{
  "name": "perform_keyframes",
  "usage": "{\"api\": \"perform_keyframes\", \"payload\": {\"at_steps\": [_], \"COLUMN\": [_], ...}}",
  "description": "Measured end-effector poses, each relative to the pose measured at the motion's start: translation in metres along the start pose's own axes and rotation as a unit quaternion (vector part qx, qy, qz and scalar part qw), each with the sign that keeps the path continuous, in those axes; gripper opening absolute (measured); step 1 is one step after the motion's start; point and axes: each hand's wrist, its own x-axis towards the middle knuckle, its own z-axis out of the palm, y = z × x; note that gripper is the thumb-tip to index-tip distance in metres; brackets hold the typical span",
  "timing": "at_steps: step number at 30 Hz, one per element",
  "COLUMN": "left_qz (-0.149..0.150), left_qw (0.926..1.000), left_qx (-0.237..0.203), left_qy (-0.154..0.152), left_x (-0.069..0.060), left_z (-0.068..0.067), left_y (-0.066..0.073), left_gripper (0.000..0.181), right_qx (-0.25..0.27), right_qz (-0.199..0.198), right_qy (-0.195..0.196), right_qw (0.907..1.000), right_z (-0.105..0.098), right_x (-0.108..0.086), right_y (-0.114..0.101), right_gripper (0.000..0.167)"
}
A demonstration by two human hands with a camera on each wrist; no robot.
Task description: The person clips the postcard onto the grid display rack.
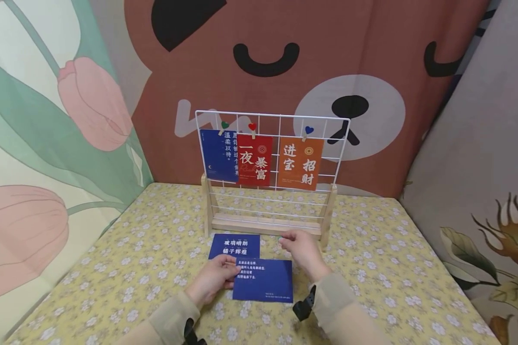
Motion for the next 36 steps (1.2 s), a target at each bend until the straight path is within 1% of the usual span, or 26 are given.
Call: {"api": "perform_keyframes", "payload": {"at_steps": [5,8,11,13,15,18,20,22,27,31,36], "left_qz": [0.02,0.031,0.044,0.054,0.067,0.072,0.079,0.084,0.102,0.111,0.113], "left_qw": [0.9997,0.9991,0.9979,0.9956,0.9909,0.9854,0.9841,0.9844,0.98,0.9789,0.9796], "left_qx": [0.013,0.028,0.047,0.075,0.113,0.143,0.142,0.126,0.113,0.103,0.097], "left_qy": [0.004,0.005,0.006,0.015,0.03,0.057,0.073,0.09,0.128,0.137,0.135], "left_x": [0.0,0.002,0.005,0.008,0.012,0.018,0.022,0.027,0.042,0.051,0.058], "left_z": [-0.004,-0.01,-0.017,-0.022,-0.029,-0.037,-0.041,-0.045,-0.05,-0.054,-0.058], "left_y": [0.01,0.017,0.025,0.031,0.036,0.046,0.052,0.058,0.07,0.076,0.08], "left_gripper": [0.019,0.015,0.013,0.013,0.013,0.013,0.012,0.011,0.008,0.008,0.007], "right_qx": [0.012,0.02,0.012,0.003,-0.005,-0.003,0.002,0.008,-0.002,-0.012,-0.011], "right_qz": [-0.016,-0.025,-0.036,-0.044,-0.044,-0.042,-0.04,-0.044,-0.056,-0.063,-0.073], "right_qy": [0.002,0.002,0.003,0.005,0.008,0.01,0.011,0.012,0.024,0.043,0.074], "right_qw": [0.9998,0.9995,0.9993,0.999,0.999,0.9991,0.9991,0.9989,0.9982,0.997,0.9945], "right_z": [-0.003,-0.005,-0.007,-0.008,-0.01,-0.011,-0.011,-0.011,-0.01,-0.01,-0.01], "right_x": [0.002,0.003,0.004,0.006,0.007,0.008,0.009,0.011,0.015,0.019,0.025], "right_y": [-0.006,-0.009,-0.014,-0.017,-0.021,-0.027,-0.031,-0.036,-0.044,-0.05,-0.054], "right_gripper": [0.029,0.028,0.029,0.03,0.03,0.03,0.03,0.03,0.027,0.027,0.028]}}
